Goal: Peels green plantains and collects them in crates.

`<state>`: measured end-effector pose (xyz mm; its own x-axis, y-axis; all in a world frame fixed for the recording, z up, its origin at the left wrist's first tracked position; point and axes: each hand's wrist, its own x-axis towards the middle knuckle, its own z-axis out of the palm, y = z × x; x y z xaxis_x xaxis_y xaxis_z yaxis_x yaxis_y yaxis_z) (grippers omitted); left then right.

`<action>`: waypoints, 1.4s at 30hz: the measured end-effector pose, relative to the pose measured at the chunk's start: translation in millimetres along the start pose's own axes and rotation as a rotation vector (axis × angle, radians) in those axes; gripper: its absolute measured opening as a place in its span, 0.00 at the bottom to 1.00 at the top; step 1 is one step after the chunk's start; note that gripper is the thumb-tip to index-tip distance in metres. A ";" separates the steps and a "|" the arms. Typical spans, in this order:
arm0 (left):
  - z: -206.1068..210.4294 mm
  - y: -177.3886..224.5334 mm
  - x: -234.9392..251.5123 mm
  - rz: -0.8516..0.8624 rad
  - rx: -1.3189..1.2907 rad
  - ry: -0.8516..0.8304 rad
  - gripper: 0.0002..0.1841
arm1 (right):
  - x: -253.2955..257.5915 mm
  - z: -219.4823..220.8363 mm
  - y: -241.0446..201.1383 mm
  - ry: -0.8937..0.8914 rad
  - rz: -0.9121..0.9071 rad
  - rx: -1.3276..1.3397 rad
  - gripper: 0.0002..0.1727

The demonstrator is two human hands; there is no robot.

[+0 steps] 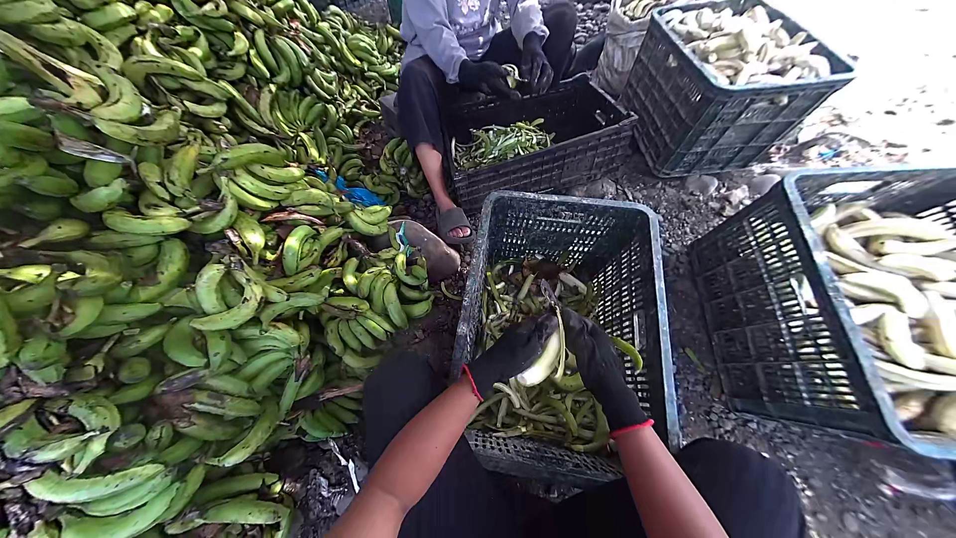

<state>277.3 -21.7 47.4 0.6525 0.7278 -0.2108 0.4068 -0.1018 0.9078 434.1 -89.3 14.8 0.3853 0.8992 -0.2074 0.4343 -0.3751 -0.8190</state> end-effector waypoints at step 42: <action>1.3 -9.8 -1.3 0.270 0.099 0.117 0.24 | -11.7 -12.7 -5.1 0.067 -0.049 -0.104 0.37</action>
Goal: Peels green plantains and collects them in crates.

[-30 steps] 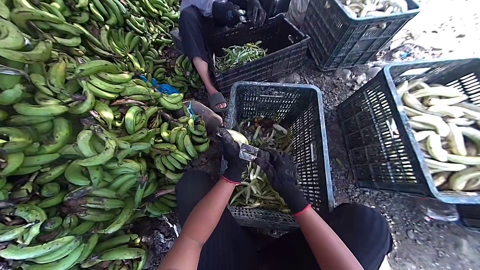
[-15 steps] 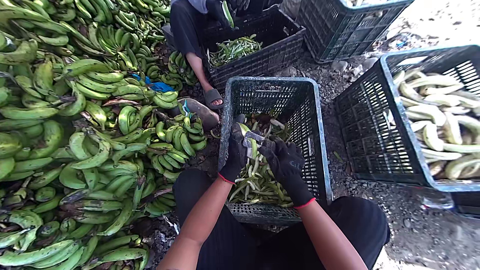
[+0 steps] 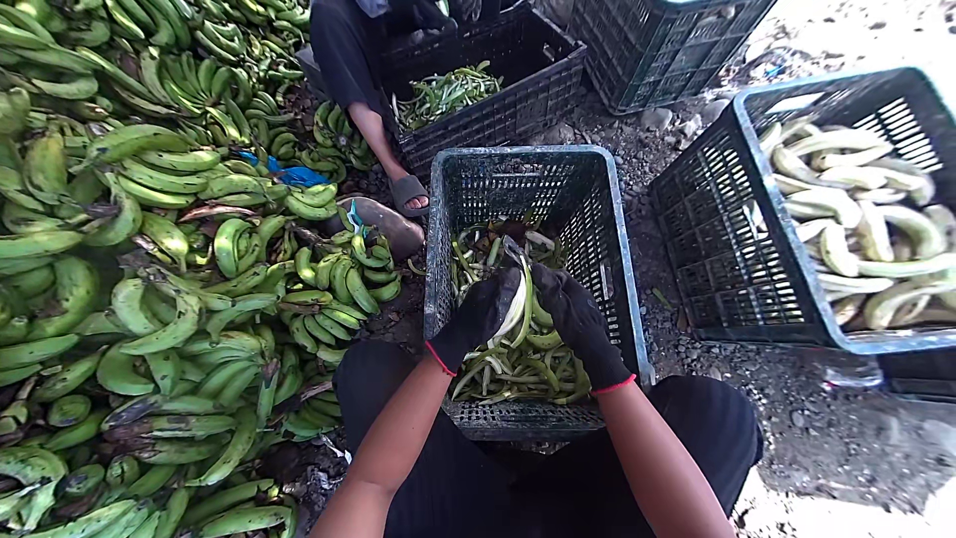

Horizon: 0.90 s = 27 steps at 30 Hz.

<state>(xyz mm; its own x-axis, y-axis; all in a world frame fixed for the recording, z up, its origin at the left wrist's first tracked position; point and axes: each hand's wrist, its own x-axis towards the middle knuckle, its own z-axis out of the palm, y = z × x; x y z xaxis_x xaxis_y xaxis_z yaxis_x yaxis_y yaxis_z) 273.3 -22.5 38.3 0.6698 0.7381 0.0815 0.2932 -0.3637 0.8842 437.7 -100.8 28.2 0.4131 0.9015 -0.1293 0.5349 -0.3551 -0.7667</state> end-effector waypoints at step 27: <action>2.6 -23.1 -1.2 -0.170 -0.335 0.357 0.29 | -11.5 25.8 -2.0 0.123 -0.104 -0.359 0.52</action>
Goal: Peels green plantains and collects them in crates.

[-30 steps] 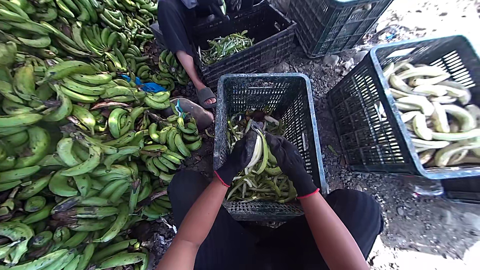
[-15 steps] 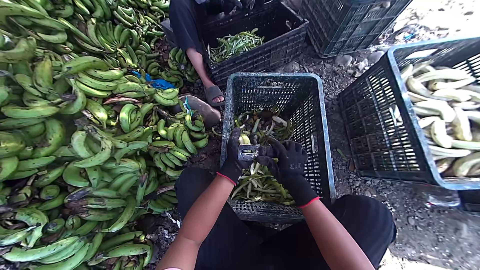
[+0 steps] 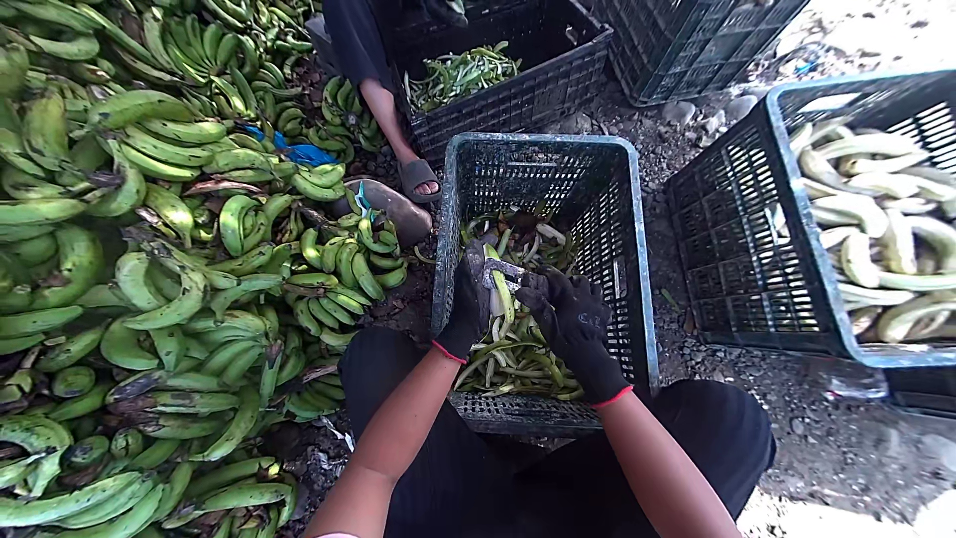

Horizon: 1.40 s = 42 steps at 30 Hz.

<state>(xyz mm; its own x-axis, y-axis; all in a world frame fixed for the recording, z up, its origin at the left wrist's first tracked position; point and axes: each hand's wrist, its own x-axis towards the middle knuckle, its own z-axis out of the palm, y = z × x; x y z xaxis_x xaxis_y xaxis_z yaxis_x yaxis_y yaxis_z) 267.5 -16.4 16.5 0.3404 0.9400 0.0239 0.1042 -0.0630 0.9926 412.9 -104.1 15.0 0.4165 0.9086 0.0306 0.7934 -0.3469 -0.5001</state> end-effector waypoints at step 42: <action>-13.4 19.4 -0.4 -0.115 -0.249 -0.160 0.31 | 0.6 -7.8 6.7 -0.120 -0.039 0.190 0.40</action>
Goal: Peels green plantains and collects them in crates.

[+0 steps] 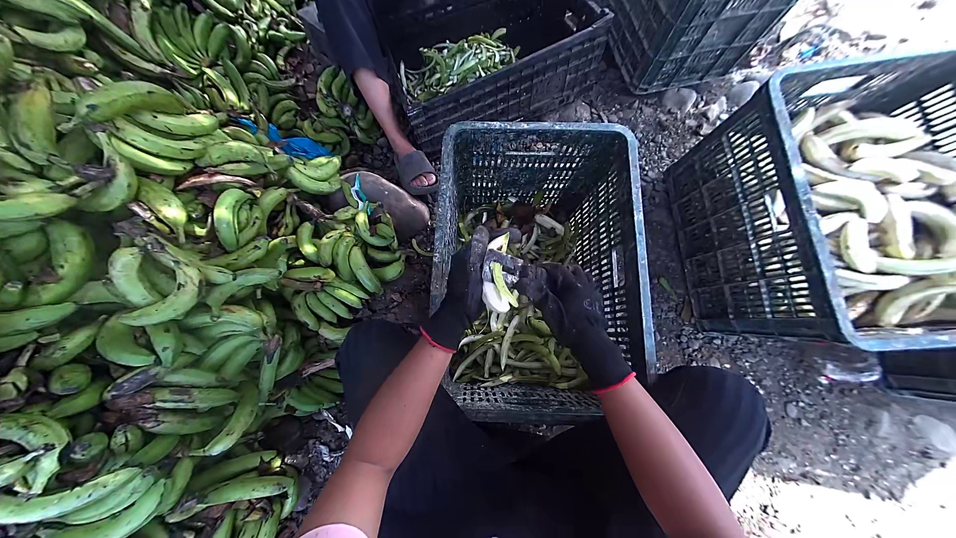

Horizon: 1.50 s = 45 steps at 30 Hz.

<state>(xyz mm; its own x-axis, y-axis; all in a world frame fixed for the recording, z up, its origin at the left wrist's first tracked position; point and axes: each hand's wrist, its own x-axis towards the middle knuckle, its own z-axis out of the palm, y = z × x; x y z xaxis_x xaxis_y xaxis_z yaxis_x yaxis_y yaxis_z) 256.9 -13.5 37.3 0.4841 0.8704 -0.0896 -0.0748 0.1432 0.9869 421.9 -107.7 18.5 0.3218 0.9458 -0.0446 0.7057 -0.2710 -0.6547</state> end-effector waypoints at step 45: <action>99.9 -190.0 114.0 -0.681 1.469 -0.152 0.40 | -129.0 -179.4 79.3 0.904 -0.003 0.992 0.27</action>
<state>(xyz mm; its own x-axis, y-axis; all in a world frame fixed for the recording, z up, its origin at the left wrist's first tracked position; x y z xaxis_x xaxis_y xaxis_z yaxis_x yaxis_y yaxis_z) 413.4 11.3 -147.0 0.1612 0.7726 -0.6141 0.9851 -0.1643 0.0519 549.6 -283.4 107.7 0.8941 0.3921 0.2164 0.0784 0.3388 -0.9376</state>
